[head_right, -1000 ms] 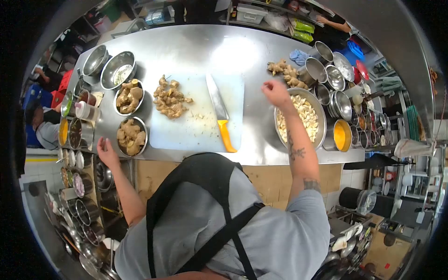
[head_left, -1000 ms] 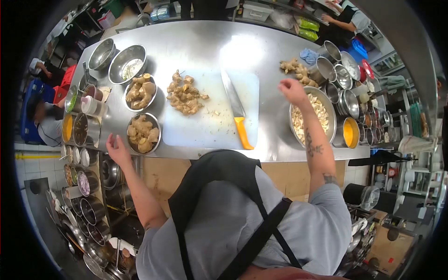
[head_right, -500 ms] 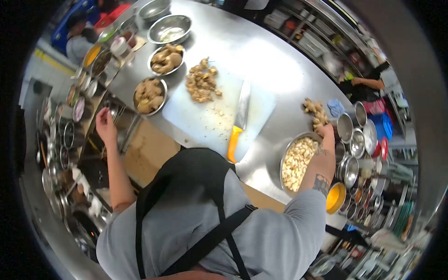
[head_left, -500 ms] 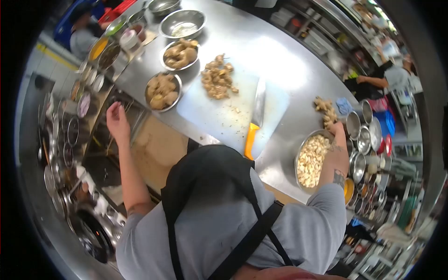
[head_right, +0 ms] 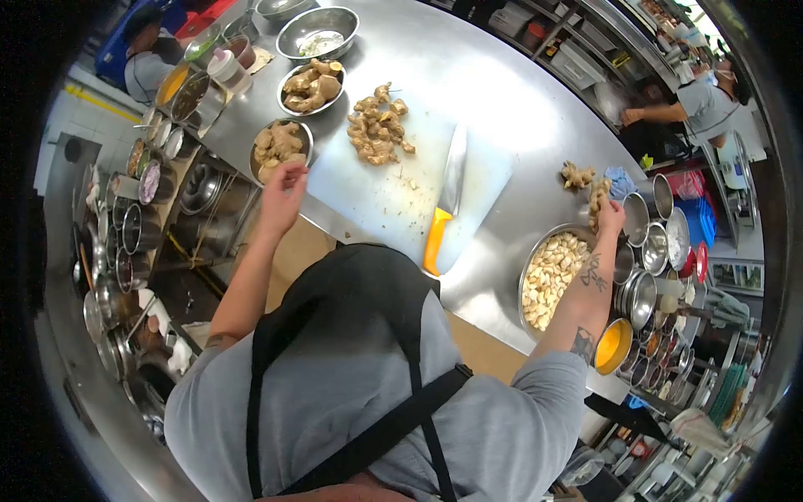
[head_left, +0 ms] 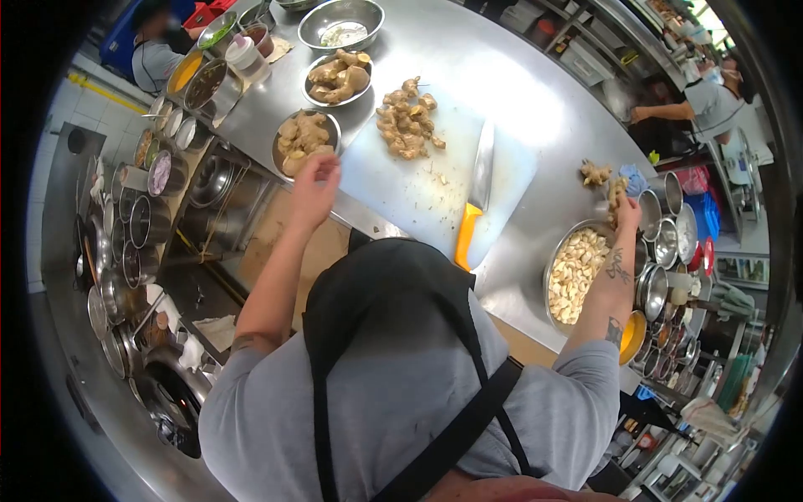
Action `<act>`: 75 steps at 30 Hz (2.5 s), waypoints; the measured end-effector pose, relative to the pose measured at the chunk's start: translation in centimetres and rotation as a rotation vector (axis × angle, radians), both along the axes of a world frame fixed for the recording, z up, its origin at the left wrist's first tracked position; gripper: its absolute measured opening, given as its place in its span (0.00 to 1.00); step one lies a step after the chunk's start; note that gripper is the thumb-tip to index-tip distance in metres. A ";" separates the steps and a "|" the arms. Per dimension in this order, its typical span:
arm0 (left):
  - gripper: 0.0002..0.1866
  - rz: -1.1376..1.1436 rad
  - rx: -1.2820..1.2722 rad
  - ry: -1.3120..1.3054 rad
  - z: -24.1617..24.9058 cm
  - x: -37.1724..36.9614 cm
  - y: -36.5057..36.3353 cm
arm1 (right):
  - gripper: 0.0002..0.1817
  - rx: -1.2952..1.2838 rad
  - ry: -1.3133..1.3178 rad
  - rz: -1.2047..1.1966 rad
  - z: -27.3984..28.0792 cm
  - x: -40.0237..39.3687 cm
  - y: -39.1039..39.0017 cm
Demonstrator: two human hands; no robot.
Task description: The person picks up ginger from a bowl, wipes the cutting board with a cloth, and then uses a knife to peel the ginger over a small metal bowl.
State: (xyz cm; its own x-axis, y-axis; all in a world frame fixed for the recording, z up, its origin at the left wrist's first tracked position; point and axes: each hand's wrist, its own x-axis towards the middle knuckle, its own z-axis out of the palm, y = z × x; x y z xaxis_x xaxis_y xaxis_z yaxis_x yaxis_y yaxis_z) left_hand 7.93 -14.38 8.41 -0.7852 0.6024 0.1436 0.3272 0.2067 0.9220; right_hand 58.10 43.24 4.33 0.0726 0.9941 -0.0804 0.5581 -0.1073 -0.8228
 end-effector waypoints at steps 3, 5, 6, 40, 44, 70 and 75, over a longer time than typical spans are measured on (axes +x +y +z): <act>0.13 -0.208 -0.064 -0.106 -1.2 0.7 2.2 | 0.24 0.163 0.214 -0.010 1.9 -1.9 -2.5; 0.13 -0.340 -0.171 -0.185 -1.6 1.2 3.3 | 0.24 0.173 0.376 0.025 4.3 -4.3 -5.0; 0.14 -0.401 -0.185 -0.274 -2.1 1.4 3.9 | 0.24 0.178 0.458 0.039 5.2 -5.6 -6.6; 0.26 -0.686 0.100 -1.300 -1.2 3.8 11.4 | 0.23 -0.131 -0.132 0.241 2.3 -18.8 -38.7; 0.24 -0.794 0.167 -1.387 -3.0 4.6 14.4 | 0.17 -0.073 0.057 0.094 2.8 -17.8 -39.5; 0.24 -0.959 -0.191 0.305 0.4 6.4 19.2 | 0.14 0.056 -0.222 0.363 9.7 -21.6 -39.9; 0.21 -0.927 -0.237 0.331 1.1 7.8 17.7 | 0.18 -0.023 -0.247 0.371 7.8 -22.0 -39.7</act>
State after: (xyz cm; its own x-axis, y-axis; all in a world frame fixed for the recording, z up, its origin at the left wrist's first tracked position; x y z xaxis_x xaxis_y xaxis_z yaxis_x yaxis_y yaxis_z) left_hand 15.77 3.33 9.50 0.0647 0.9956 0.0672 0.6835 -0.0933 0.7240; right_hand 36.13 3.50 12.12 -0.2688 0.9547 -0.1277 0.7415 0.1205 -0.6601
